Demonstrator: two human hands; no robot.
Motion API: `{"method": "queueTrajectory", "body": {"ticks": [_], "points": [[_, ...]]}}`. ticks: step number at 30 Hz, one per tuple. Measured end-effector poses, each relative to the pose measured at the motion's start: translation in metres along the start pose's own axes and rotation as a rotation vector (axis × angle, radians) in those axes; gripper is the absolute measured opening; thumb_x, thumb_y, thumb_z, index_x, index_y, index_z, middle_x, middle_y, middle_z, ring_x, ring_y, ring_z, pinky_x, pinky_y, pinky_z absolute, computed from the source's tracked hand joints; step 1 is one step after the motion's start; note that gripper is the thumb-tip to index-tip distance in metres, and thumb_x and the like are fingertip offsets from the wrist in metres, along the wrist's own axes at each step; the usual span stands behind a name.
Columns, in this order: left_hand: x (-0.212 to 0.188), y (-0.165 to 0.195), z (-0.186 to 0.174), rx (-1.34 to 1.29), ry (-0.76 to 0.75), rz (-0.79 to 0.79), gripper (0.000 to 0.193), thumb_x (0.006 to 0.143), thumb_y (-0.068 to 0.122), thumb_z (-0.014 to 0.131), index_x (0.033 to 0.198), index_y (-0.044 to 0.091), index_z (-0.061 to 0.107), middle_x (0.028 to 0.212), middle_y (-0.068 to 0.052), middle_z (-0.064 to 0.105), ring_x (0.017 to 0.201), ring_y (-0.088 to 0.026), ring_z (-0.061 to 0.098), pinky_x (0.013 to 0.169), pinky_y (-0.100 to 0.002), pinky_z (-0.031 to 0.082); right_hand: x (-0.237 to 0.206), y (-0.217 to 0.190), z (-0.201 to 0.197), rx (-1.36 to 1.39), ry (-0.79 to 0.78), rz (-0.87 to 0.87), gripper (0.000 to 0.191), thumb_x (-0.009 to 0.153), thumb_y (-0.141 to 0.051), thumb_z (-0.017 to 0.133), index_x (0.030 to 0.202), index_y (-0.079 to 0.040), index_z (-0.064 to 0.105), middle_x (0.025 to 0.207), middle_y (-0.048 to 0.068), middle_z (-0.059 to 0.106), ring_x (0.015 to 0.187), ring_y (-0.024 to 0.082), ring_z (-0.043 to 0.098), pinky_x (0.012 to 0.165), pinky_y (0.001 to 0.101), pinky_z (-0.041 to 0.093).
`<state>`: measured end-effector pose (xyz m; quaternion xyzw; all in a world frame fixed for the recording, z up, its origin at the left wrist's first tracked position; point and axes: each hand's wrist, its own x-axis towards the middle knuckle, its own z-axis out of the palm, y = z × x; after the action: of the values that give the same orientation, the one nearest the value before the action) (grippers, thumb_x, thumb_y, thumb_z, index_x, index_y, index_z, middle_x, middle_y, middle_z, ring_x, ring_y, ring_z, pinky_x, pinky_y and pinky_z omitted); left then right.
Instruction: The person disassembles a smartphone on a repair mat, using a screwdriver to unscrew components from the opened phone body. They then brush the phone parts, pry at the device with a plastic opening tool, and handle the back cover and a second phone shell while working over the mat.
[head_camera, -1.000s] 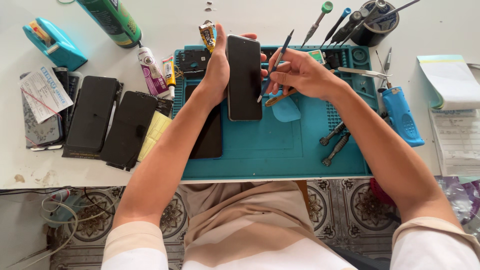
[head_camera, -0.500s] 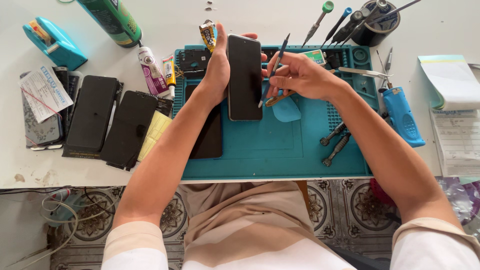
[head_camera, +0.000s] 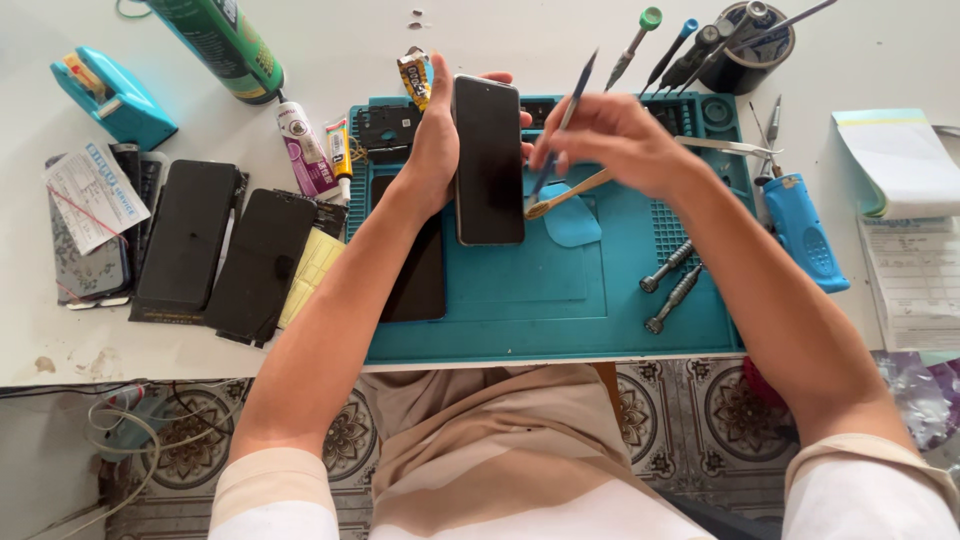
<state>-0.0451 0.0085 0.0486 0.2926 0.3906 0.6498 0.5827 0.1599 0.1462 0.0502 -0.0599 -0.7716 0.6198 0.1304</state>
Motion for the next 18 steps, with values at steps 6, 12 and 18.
{"method": "queueTrajectory", "body": {"ticks": [6, 12, 18], "points": [[-0.001, -0.002, 0.001, 0.016, 0.023, -0.015, 0.092, 0.091, 0.079, 0.021, 0.14, 0.007, 0.051, 0.103, -0.017, 0.072, 0.083, -0.03, 0.077, 0.074, -0.044, 0.066, -0.013, -0.024, -0.028, -0.339, -0.038, 0.13, 0.019, 0.102, -0.02, 0.063, 0.109, -0.004, 0.071, 0.089, 0.002, 0.071, 0.084, 0.013, 0.066, 0.076, 0.0308, 0.055], [0.0, 0.0, 0.001, 0.02, 0.009, -0.007, 0.093, 0.09, 0.08, 0.021, 0.141, 0.007, 0.052, 0.103, -0.018, 0.072, 0.083, -0.03, 0.077, 0.073, -0.043, 0.066, -0.01, -0.034, -0.023, -0.937, -0.158, 0.449, 0.025, 0.083, -0.022, 0.083, 0.104, -0.008, 0.081, 0.07, 0.014, 0.062, 0.065, 0.025, 0.06, 0.062, 0.0378, 0.047], [-0.001, 0.0, 0.001, 0.019, 0.006, -0.007, 0.093, 0.091, 0.079, 0.022, 0.141, 0.007, 0.051, 0.103, -0.017, 0.071, 0.082, -0.031, 0.077, 0.072, -0.043, 0.065, -0.015, -0.039, -0.034, -0.835, -0.107, 0.115, 0.02, 0.088, -0.02, 0.077, 0.1, -0.004, 0.079, 0.081, 0.006, 0.069, 0.07, 0.018, 0.064, 0.063, 0.0323, 0.05]]}}
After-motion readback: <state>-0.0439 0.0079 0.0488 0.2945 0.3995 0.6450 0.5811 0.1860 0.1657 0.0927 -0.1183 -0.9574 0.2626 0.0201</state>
